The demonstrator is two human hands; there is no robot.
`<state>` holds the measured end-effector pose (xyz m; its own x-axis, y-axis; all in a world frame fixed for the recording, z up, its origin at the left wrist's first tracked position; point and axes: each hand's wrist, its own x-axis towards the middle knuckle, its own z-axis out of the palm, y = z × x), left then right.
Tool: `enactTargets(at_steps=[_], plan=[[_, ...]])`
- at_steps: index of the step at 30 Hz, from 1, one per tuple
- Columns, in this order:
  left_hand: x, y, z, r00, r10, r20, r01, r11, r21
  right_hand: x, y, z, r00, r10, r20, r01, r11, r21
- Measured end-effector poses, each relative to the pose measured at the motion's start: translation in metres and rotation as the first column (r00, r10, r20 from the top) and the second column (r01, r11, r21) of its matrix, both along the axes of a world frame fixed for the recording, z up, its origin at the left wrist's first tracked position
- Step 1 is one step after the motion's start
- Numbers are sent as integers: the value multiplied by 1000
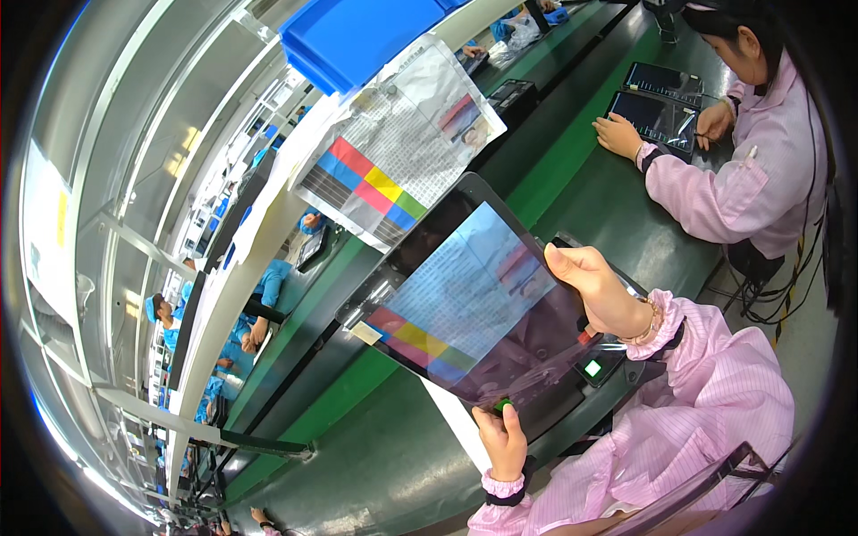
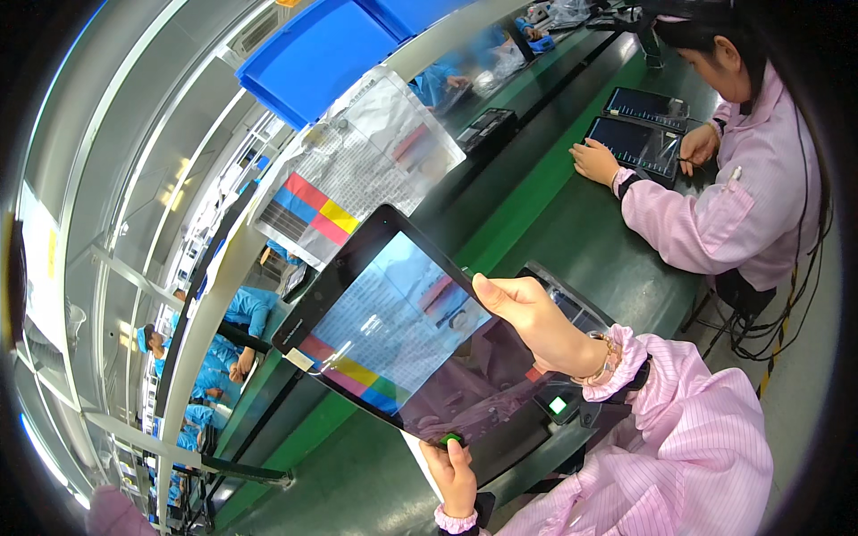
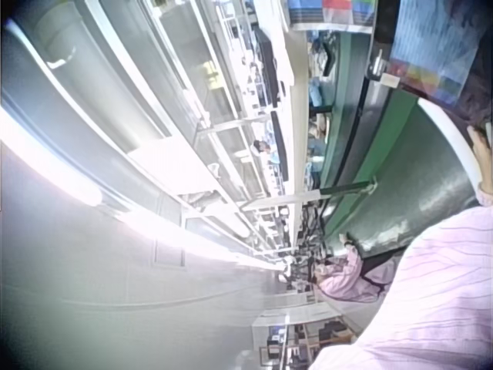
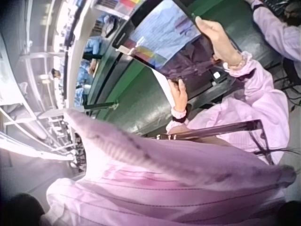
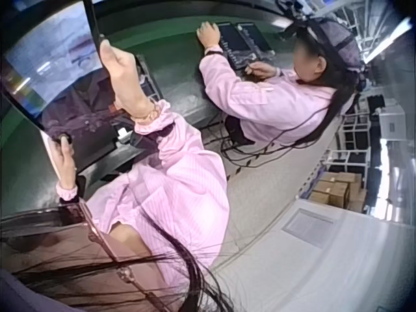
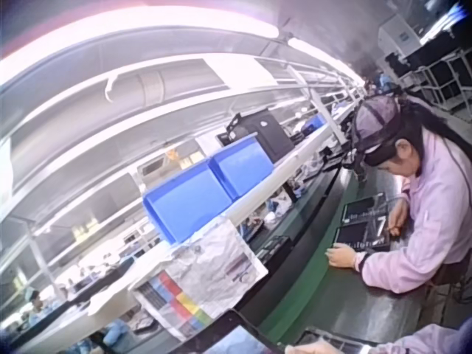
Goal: Inspecting tablet screens and diagnostic software on an assembly line.
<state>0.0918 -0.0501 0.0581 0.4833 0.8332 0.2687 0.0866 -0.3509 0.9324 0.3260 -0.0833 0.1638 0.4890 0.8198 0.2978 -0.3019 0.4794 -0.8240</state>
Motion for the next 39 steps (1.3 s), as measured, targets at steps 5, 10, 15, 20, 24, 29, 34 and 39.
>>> enactTargets(at_steps=[5, 10, 15, 20, 24, 29, 34, 39], plan=[[1, -1, 5, 995, 100, 16, -100, 995, -16, 1, 3, -3, 1000, 16, -13, -16, 1000, -10], [-1, -2, 3, 1000, 13, 2, -13, 1000, -26, 0, 1, 1, 999, 28, -40, -28, 1000, -3], [2, -4, 10, 1000, 21, 3, -21, 999, -24, -2, -2, 7, 996, 45, -76, -45, 999, 7], [5, -4, 13, 991, 130, 0, -130, 991, -5, 0, -2, 4, 997, 51, -51, -51, 999, 10], [5, -3, 14, 991, 134, -2, -134, 991, 12, 2, -2, 3, 997, 50, -56, -50, 999, 4], [2, 0, 19, 995, 94, 45, -97, 993, 69, 2, 3, -5, 999, 34, -39, -34, 999, -21], [-14, 24, 49, 958, 184, -221, -98, 932, 350, -14, 5, -1, 996, 47, -69, -51, 997, -57], [-10, 45, 63, 969, 231, 93, -244, 956, 163, -23, 8, -29, 998, 50, -26, -53, 988, -147]])
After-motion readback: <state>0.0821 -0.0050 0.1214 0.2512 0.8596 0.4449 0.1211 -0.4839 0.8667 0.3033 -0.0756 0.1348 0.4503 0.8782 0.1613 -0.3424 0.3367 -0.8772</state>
